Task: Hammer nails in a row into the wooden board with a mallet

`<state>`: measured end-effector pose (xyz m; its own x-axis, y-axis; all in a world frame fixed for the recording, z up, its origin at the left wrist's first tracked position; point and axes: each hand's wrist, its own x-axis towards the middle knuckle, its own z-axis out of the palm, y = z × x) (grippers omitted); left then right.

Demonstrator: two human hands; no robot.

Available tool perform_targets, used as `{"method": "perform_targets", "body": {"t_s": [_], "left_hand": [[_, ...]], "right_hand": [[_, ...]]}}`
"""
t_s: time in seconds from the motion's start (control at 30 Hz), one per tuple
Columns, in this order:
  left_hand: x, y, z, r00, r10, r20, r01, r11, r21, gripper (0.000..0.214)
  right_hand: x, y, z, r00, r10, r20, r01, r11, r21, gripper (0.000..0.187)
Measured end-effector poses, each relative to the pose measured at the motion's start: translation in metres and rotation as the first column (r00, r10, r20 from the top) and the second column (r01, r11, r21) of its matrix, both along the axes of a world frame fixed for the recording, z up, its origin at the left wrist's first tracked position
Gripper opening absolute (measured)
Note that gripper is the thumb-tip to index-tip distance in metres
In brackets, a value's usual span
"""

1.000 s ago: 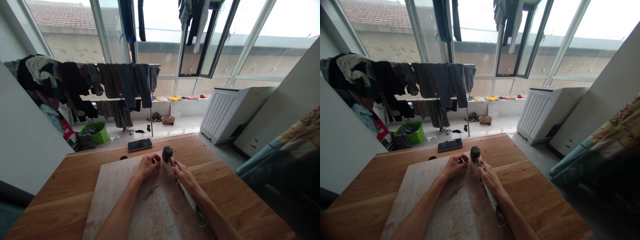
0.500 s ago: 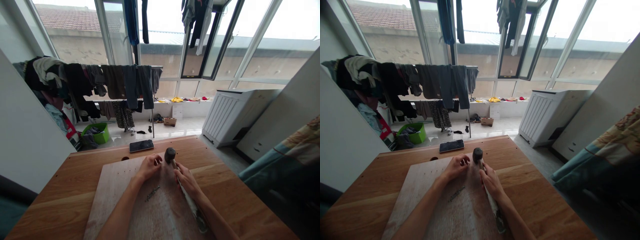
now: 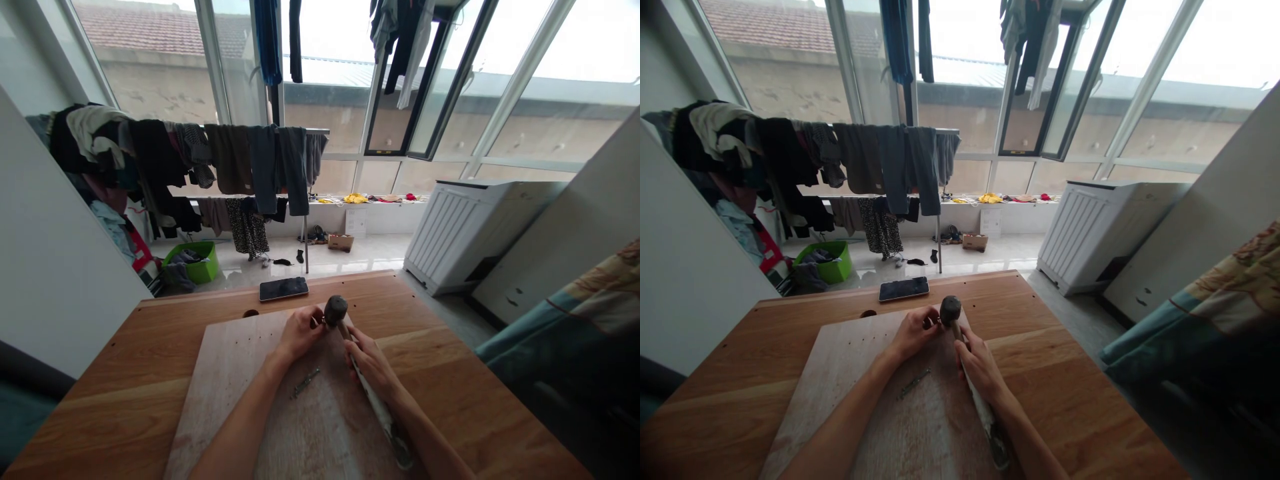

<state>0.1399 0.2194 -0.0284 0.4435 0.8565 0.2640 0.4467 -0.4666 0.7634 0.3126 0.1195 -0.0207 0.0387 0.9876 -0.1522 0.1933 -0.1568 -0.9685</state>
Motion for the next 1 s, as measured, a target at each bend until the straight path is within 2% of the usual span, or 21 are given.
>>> {"method": "perform_targets", "body": {"t_s": [0.27, 0.53, 0.77, 1.0], "left_hand": [[-0.0001, 0.0015, -0.0036, 1.0, -0.002, 0.01, 0.002, 1.0, 0.002, 0.007], [-0.0013, 0.0024, -0.006, 1.0, -0.001, 0.028, 0.001, 1.0, 0.021, 0.009], [-0.0016, 0.0017, -0.0059, 0.999, 0.0, 0.04, -0.001, 1.0, 0.03, 0.011], [-0.0014, 0.0026, -0.0079, 0.998, -0.007, 0.06, 0.005, 0.999, 0.032, 0.01]], "right_hand": [[-0.0023, -0.0016, 0.0051, 1.0, -0.008, -0.014, 0.009, 1.0, 0.024, 0.046], [-0.0009, -0.0029, 0.0079, 0.978, -0.06, -0.202, 0.069, 0.997, 0.039, 0.056], [-0.0027, -0.0071, 0.0078, 0.939, 0.052, -0.34, -0.01, 0.992, 0.125, 0.053], [-0.0054, -0.0078, 0.0064, 0.955, 0.073, -0.288, -0.034, 0.99, 0.137, 0.041]]}}
